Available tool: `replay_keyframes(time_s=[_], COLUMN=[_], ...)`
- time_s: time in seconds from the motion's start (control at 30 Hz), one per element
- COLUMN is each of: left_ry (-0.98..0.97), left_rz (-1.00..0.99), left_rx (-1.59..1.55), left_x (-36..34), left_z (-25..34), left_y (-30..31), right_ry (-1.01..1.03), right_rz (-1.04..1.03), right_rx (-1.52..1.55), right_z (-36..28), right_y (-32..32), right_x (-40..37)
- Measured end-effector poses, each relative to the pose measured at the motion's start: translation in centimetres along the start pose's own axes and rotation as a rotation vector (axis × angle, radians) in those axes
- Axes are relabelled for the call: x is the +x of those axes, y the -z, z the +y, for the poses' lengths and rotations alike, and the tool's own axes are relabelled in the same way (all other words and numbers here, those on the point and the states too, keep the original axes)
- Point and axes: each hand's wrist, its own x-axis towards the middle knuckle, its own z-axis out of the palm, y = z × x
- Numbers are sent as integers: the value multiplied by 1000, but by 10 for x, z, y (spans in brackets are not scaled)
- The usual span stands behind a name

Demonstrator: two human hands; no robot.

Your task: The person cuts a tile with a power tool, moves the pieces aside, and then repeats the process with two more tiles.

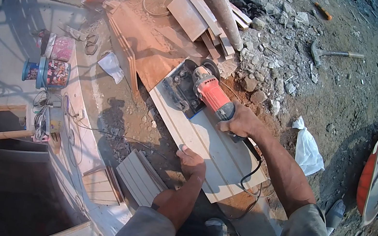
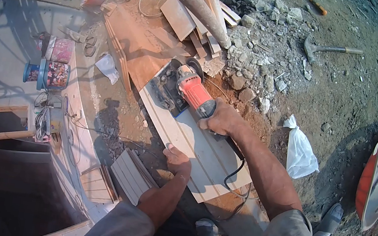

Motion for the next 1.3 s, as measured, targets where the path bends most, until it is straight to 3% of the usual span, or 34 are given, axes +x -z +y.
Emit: replay_keyframes(time_s=[0.47, 0.53, 0.57, 0.63, 0.73, 1.3], left_ry=[-122, -330, -328, -36, 21, 23], left_rz=[62, 133, 133, -9, -35, -23], left_rx=[26, 275, 275, 87, 28, -6], left_x=[16, 23, 19, 6, 2, 0], left_z=[-31, -49, -40, -8, -2, 4], left_y=[-25, -38, -31, -6, -1, 4], right_ry=[17, 29, 42, 40, 24, 83], right_rz=[25, 33, 42, 33, 25, 37], right_rx=[-5, -12, -17, -4, 2, 25], right_z=[-9, -12, -13, -11, -19, -25], right_y=[0, 0, 0, -2, 0, -3], right_x=[19, 20, 21, 27, 28, 64])
